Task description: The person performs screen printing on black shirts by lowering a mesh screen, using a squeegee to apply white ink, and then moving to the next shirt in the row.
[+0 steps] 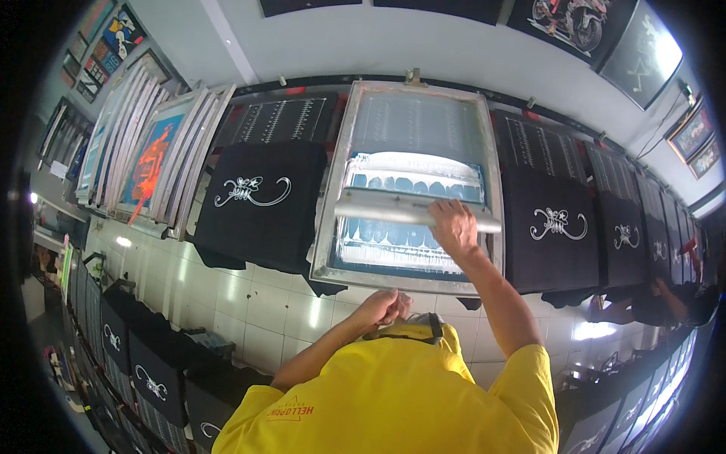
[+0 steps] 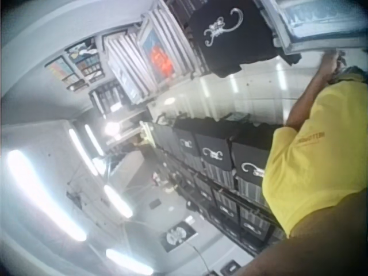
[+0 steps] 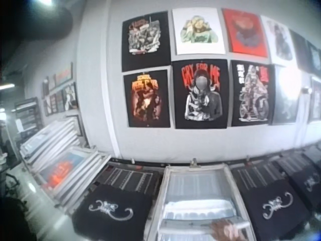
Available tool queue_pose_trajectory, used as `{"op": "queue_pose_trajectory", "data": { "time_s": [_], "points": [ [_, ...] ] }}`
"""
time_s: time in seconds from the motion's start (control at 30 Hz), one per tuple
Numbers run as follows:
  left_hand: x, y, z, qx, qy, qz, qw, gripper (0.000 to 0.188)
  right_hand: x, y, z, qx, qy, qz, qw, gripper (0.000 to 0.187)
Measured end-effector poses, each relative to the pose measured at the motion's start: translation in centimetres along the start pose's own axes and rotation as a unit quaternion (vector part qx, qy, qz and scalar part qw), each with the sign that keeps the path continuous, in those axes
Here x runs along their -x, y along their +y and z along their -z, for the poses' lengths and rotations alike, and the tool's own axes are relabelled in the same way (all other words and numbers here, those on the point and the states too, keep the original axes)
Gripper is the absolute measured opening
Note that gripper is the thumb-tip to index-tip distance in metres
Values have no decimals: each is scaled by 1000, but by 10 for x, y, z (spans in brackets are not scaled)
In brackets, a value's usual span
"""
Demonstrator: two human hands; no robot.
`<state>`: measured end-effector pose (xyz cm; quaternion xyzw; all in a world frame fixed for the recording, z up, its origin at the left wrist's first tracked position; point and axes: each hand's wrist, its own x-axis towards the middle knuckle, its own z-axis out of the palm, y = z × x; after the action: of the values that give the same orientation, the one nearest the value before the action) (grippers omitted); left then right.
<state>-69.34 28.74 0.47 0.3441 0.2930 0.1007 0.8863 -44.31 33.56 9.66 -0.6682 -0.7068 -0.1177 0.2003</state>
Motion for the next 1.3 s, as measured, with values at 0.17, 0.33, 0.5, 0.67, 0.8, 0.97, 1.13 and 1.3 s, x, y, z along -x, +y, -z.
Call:
{"op": "queue_pose_trajectory", "data": {
  "time_s": [0.17,0.33,0.5,0.67,0.8,0.97,1.13,1.3],
  "points": [
    [-8,-9,6,50,31,25,998,33,-43,34,-36,22,-11,-23,999,29],
    [2,11,-3,23,48,79,995,31,-57,49,-58,39,-53,-34,997,27],
    [6,15,-3,71,33,77,994,20,-99,44,-20,14,-189,-78,979,26],
    [7,24,-6,68,15,77,995,22,-153,97,-27,-65,-327,-110,936,46],
    [4,20,0,80,2,87,993,27,-149,96,-25,-129,-431,-133,883,51],
    [3,15,6,90,-19,81,992,28,-89,62,-3,-167,-429,-48,886,49],
    [2,12,5,83,-6,80,993,23,41,-12,12,18,-80,52,995,25],
    [1,12,7,139,-6,95,986,23,65,-38,15,18,-105,-13,994,20]
  ]
}}
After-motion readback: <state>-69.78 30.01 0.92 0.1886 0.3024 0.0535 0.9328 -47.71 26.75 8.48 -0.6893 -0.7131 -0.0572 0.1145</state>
